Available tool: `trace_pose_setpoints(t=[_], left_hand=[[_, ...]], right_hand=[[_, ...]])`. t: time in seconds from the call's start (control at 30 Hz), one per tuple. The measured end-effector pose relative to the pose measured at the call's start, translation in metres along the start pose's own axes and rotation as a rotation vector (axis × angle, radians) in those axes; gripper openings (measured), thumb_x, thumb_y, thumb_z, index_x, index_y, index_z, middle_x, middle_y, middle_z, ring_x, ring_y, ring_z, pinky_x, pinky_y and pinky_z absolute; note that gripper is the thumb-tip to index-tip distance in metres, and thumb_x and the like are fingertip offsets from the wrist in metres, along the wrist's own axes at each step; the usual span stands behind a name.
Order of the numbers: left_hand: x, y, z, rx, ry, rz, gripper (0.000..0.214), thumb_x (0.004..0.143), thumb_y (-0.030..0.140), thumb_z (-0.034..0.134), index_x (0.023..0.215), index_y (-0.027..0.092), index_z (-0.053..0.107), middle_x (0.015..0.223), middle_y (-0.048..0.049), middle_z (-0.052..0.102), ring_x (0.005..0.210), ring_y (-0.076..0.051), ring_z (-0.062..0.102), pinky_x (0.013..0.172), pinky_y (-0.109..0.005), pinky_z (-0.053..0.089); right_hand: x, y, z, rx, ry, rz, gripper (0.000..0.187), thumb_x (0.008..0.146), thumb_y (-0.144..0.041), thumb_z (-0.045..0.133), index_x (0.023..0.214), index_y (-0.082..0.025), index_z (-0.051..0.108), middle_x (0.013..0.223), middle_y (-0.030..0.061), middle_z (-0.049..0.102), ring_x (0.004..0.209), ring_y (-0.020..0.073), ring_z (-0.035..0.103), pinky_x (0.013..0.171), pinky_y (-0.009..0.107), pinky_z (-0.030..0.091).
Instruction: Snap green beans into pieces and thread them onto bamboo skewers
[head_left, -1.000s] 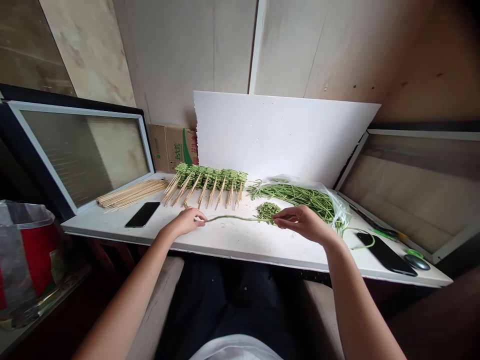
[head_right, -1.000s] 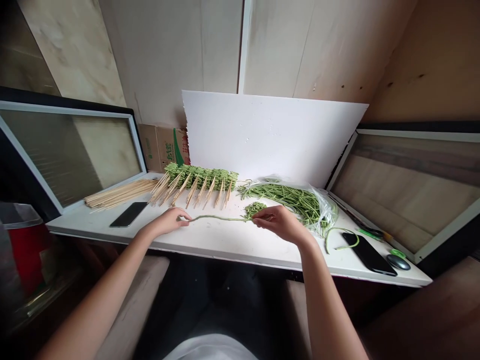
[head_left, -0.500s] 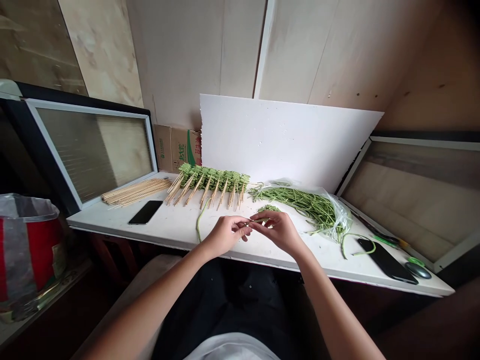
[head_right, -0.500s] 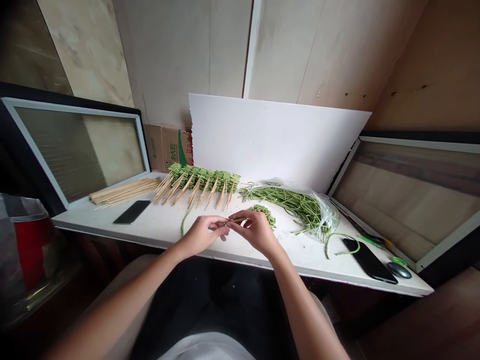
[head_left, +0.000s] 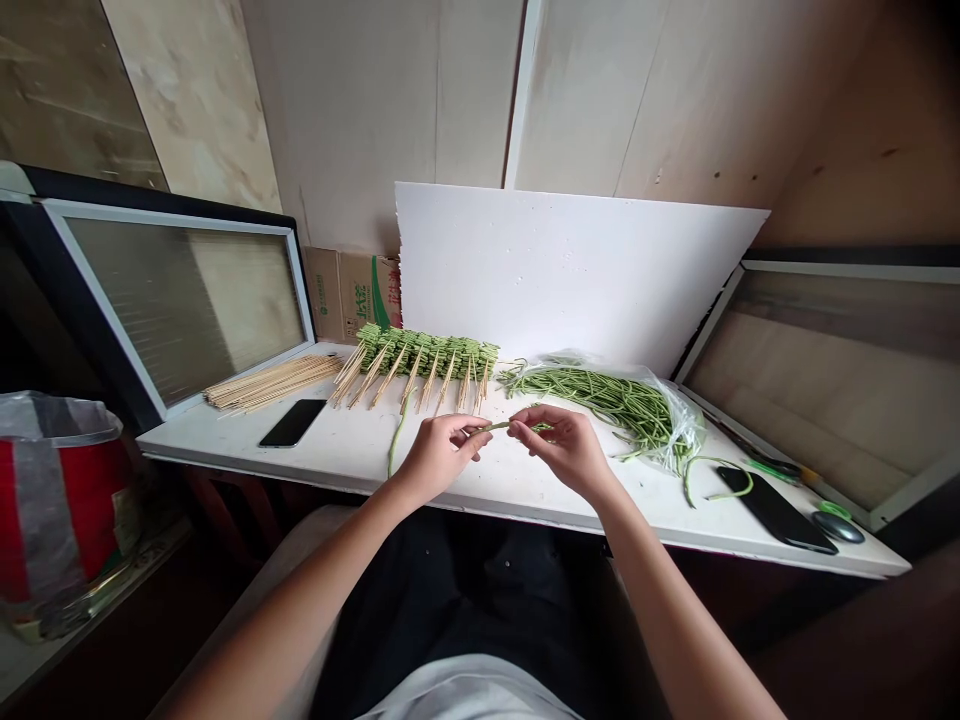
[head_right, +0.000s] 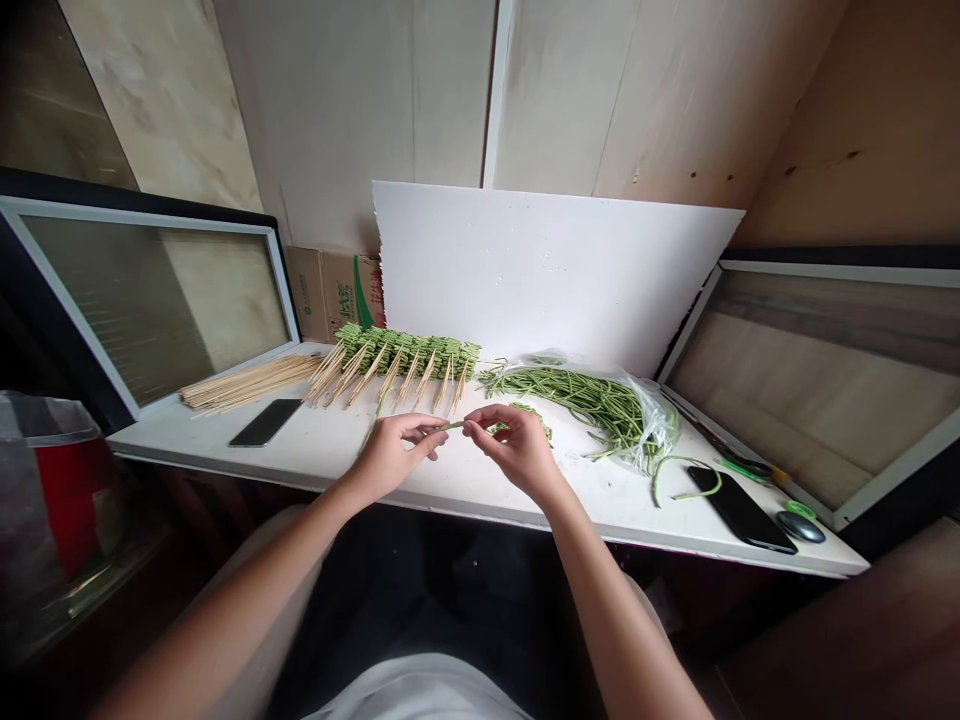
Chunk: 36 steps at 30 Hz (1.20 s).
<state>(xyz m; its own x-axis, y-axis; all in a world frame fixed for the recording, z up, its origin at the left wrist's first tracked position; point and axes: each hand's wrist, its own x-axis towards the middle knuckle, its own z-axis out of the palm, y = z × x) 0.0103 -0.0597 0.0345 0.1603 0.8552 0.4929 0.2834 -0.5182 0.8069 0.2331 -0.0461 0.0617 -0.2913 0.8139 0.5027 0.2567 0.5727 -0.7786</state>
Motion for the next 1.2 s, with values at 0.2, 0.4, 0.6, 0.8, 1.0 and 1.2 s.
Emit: trace_pose_setpoints(t=[0.2, 0.4, 0.6, 0.8, 1.0, 1.2], left_hand=[[0.0, 0.001, 0.001, 0.016, 0.017, 0.118, 0.019, 0.099, 0.031, 0.073, 0.107, 0.016, 0.079, 0.095, -0.0074, 0.079, 0.068, -0.016, 0.073, 0.068, -0.027, 0.059], [0.002, -0.002, -0.006, 0.231, 0.001, 0.319, 0.014, 0.103, 0.024, 0.067, 0.109, 0.018, 0.078, 0.097, -0.0067, 0.077, 0.083, -0.018, 0.073, 0.077, -0.028, 0.054], [0.001, -0.003, -0.006, 0.198, -0.018, 0.386, 0.013, 0.1, 0.015, 0.066, 0.101, 0.017, 0.079, 0.091, -0.0064, 0.075, 0.08, -0.017, 0.07, 0.073, -0.028, 0.055], [0.002, -0.008, -0.006, 0.064, 0.001, 0.385, 0.025, 0.093, 0.001, 0.061, 0.093, 0.016, 0.081, 0.085, -0.0057, 0.075, 0.073, -0.015, 0.071, 0.07, -0.026, 0.059], [0.003, -0.011, -0.003, -0.036, 0.007, 0.332, 0.021, 0.092, 0.005, 0.063, 0.088, 0.016, 0.08, 0.079, -0.005, 0.075, 0.068, -0.015, 0.072, 0.067, -0.026, 0.06], [0.004, -0.014, 0.0, -0.098, -0.043, 0.277, 0.017, 0.093, 0.012, 0.065, 0.084, 0.016, 0.079, 0.076, -0.005, 0.075, 0.066, -0.015, 0.072, 0.066, -0.026, 0.061]], right_hand=[[-0.002, 0.001, 0.01, -0.069, -0.045, -0.098, 0.022, 0.099, -0.043, 0.071, 0.1, -0.021, 0.074, 0.093, 0.0065, 0.074, 0.082, 0.018, 0.069, 0.063, 0.027, 0.055], [-0.004, -0.004, 0.005, -0.179, -0.085, -0.22, 0.016, 0.099, -0.038, 0.073, 0.1, -0.023, 0.077, 0.095, 0.0065, 0.075, 0.083, 0.0185, 0.069, 0.065, 0.028, 0.055], [-0.004, -0.002, 0.007, -0.006, -0.14, -0.136, 0.02, 0.094, -0.042, 0.078, 0.094, -0.022, 0.08, 0.091, 0.0056, 0.076, 0.077, 0.0165, 0.067, 0.065, 0.027, 0.054], [-0.002, 0.013, 0.017, 0.234, -0.165, -0.02, 0.023, 0.086, -0.043, 0.086, 0.09, -0.02, 0.083, 0.085, 0.0052, 0.075, 0.069, 0.015, 0.063, 0.058, 0.026, 0.054], [0.0, 0.026, 0.025, 0.453, -0.203, 0.053, 0.023, 0.082, -0.041, 0.089, 0.085, -0.019, 0.083, 0.077, 0.004, 0.072, 0.069, 0.0154, 0.062, 0.061, 0.027, 0.054], [0.001, 0.043, 0.033, 0.596, -0.253, 0.104, 0.025, 0.083, -0.042, 0.088, 0.082, -0.018, 0.08, 0.072, 0.0018, 0.069, 0.065, 0.0133, 0.058, 0.062, 0.027, 0.051]])
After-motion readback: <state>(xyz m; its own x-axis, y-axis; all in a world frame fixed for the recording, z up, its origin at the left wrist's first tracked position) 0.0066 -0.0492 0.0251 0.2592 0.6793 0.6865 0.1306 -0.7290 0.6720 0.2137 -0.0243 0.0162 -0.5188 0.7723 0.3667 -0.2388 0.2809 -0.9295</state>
